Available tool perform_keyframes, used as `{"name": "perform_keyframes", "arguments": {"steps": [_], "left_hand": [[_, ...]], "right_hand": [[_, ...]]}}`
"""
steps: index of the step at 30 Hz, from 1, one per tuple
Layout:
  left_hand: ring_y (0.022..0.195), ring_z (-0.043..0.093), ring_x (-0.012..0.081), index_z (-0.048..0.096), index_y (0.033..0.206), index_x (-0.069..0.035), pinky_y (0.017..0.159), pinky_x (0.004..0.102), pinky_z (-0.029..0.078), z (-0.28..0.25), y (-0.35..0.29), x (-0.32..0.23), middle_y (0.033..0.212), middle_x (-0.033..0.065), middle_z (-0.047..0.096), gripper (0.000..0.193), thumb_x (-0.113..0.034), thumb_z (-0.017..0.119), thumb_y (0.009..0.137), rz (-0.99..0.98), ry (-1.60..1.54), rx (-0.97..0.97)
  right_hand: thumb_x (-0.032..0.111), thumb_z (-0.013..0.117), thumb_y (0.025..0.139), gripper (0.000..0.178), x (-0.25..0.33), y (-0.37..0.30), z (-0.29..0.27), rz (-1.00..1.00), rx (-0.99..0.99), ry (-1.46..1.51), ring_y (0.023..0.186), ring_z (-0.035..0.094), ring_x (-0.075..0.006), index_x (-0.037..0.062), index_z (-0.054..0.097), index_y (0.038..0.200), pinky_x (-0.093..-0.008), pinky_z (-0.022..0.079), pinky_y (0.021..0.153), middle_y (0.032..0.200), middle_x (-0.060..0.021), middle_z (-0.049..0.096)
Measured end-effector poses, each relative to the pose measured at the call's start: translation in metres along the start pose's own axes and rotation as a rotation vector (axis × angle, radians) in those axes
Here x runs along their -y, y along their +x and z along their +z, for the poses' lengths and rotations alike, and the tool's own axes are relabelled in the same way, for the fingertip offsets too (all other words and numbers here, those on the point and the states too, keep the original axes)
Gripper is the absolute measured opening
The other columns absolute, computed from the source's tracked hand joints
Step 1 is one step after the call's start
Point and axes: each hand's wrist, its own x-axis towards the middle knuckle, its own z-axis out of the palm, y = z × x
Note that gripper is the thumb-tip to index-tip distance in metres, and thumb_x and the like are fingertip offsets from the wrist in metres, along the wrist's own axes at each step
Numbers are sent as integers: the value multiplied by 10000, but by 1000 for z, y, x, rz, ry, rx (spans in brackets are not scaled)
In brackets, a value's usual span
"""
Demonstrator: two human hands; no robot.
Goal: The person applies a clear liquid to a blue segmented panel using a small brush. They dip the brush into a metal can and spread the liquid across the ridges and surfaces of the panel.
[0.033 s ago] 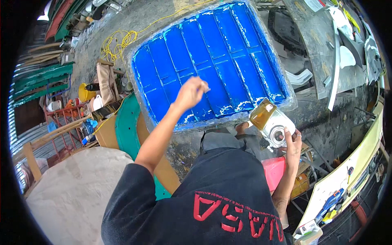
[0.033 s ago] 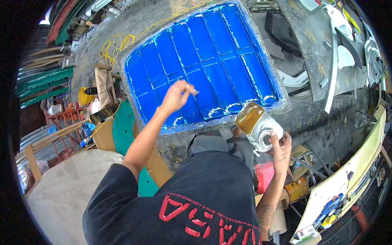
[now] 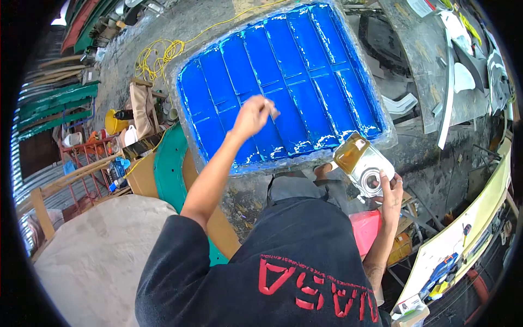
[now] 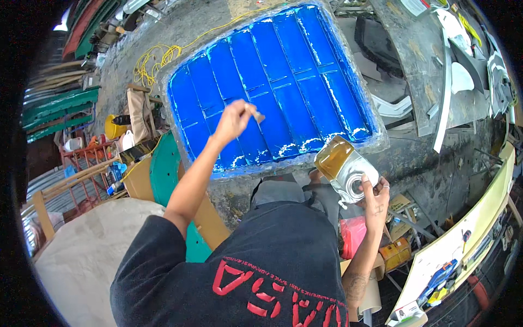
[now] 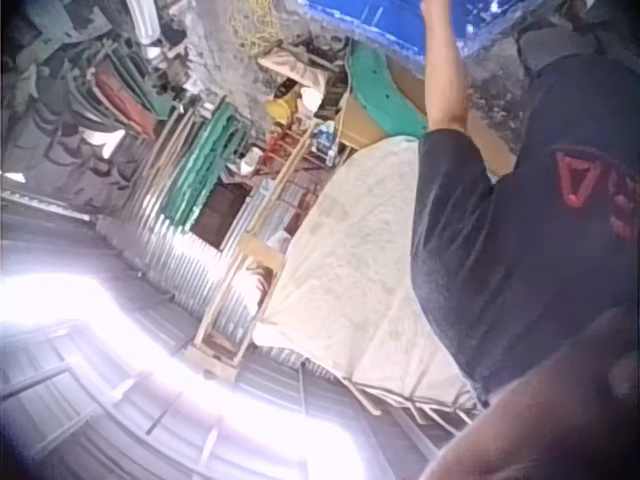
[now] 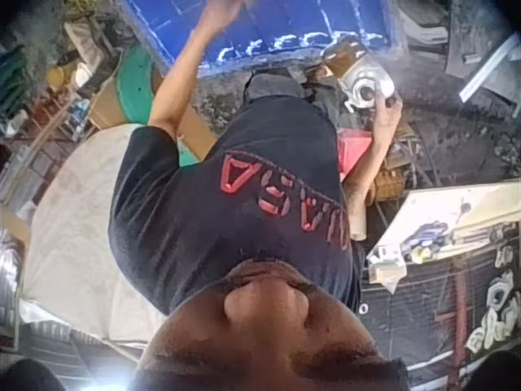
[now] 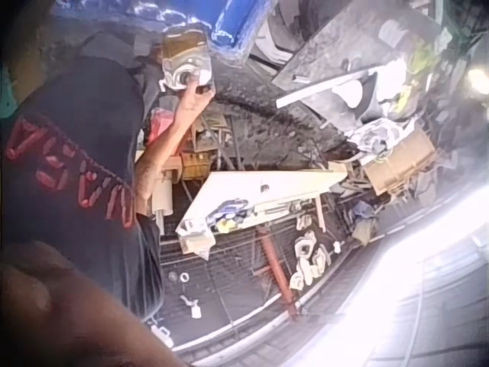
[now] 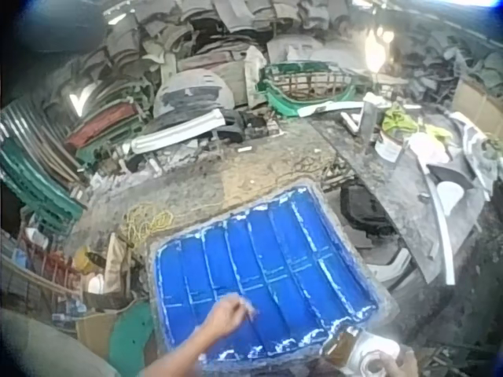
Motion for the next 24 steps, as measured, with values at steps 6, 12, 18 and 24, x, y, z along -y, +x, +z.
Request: {"name": "perform_keyframes", "arguments": {"steps": [6, 12, 18, 24], "left_hand": [[669, 657, 149, 760, 998, -13, 612, 307, 501, -13, 37, 66, 767, 94, 731, 231, -205, 634, 966, -362, -109, -321], [716, 702, 180, 745, 968, 10, 646, 318, 528, 25, -2, 73, 772, 119, 733, 254, -195, 595, 984, -457, -228, -549], [615, 599, 99, 757, 1011, -20, 549, 245, 455, 32, 6, 64, 732, 44, 690, 236, -195, 600, 996, -416, -405, -705], [647, 612, 111, 759, 981, -14, 575, 297, 462, 19, -6, 62, 748, 71, 715, 224, -186, 617, 974, -535, -151, -690]], "right_hand": [[380, 732, 909, 796, -4, 4, 0, 4, 18, -40, 948, 634, -153, -136, 367, 1392, -309, 585, 555, 1127, -154, 621], [366, 729, 918, 749, -11, 4, -1, -4, -2, 10, 954, 639, -158, -124, 395, 1376, -314, 584, 556, 1126, -150, 627], [346, 718, 931, 682, -5, 3, -1, -3, -1, 15, 926, 636, -143, -113, 425, 1342, -309, 587, 560, 1080, -125, 633], [347, 723, 925, 691, -5, 3, -3, -7, -16, 14, 882, 635, -134, -95, 415, 1357, -304, 575, 541, 1030, -108, 642]]}}
